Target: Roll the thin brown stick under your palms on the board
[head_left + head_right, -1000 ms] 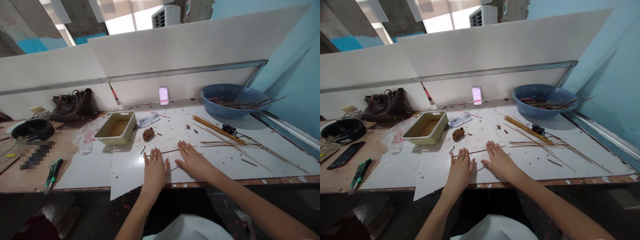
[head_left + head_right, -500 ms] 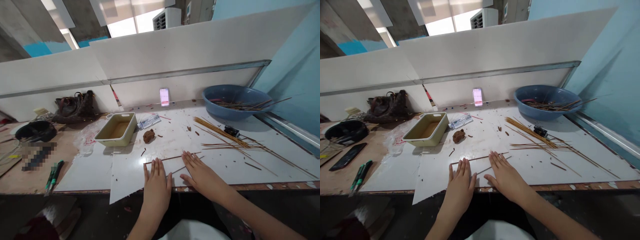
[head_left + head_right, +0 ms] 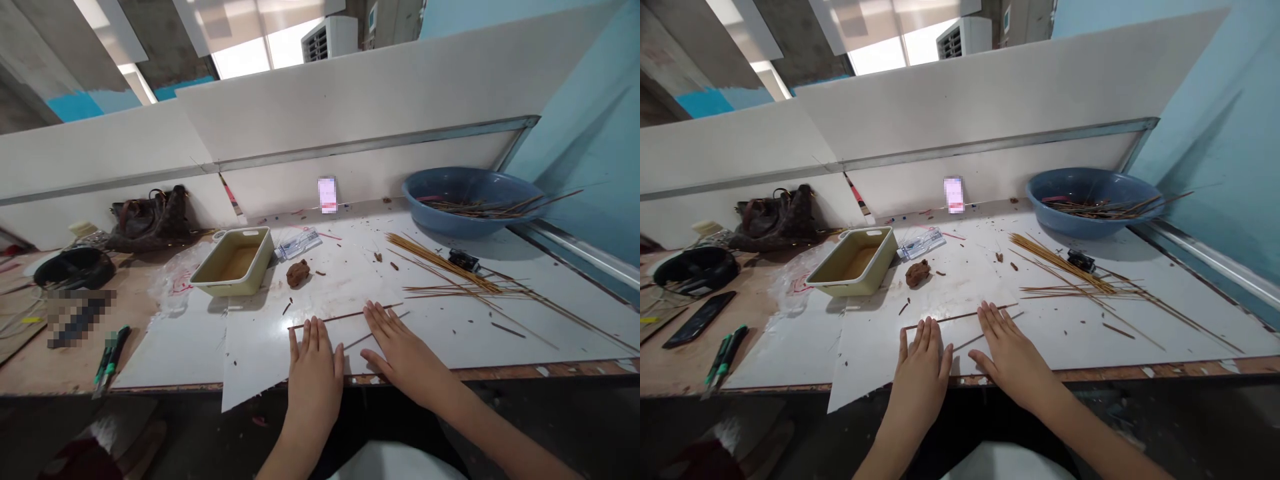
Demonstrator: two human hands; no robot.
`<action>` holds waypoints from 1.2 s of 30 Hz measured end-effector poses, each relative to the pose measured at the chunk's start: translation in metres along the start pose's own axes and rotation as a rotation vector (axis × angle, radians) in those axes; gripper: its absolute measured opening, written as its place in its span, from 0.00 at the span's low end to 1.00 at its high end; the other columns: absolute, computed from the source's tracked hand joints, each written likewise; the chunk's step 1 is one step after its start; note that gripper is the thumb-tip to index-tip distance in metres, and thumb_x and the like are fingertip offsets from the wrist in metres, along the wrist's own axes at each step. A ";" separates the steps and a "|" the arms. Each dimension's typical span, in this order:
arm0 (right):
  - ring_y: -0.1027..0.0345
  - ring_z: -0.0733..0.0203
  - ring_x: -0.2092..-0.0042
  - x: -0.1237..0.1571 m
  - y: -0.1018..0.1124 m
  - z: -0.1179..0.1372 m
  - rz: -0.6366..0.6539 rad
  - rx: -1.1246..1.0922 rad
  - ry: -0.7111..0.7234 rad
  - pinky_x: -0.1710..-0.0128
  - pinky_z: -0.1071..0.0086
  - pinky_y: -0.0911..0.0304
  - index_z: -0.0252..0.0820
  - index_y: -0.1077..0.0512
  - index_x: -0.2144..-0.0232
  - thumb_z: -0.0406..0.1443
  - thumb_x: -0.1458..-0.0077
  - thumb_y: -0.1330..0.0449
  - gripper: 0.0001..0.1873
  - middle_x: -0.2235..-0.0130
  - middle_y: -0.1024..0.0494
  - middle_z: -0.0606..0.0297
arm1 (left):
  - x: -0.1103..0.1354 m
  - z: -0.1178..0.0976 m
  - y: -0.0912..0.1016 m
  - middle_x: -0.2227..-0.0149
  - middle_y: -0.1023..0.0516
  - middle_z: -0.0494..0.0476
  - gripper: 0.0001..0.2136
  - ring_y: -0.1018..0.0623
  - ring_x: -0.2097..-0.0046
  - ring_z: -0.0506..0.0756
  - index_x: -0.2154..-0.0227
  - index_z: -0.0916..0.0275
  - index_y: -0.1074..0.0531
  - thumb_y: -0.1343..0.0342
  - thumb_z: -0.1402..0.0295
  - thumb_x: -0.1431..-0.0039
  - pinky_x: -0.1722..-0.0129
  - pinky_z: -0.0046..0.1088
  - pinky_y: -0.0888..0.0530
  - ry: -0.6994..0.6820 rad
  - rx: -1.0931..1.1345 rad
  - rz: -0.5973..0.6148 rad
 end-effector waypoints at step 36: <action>0.48 0.44 0.24 -0.038 0.005 0.037 0.148 -0.013 0.030 0.24 0.47 0.50 0.22 0.41 0.27 0.56 0.23 0.63 0.45 0.26 0.42 0.39 | -0.011 -0.004 -0.010 0.24 0.41 0.66 0.30 0.41 0.23 0.62 0.26 0.70 0.40 0.57 0.73 0.29 0.23 0.50 0.43 -0.096 0.093 0.099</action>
Point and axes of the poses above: each hand's wrist, its own x-axis away from the middle knuckle, its own y-axis out of the back of the hand, z = x × y, the point moved 3 cm from there along -x, towards the middle knuckle
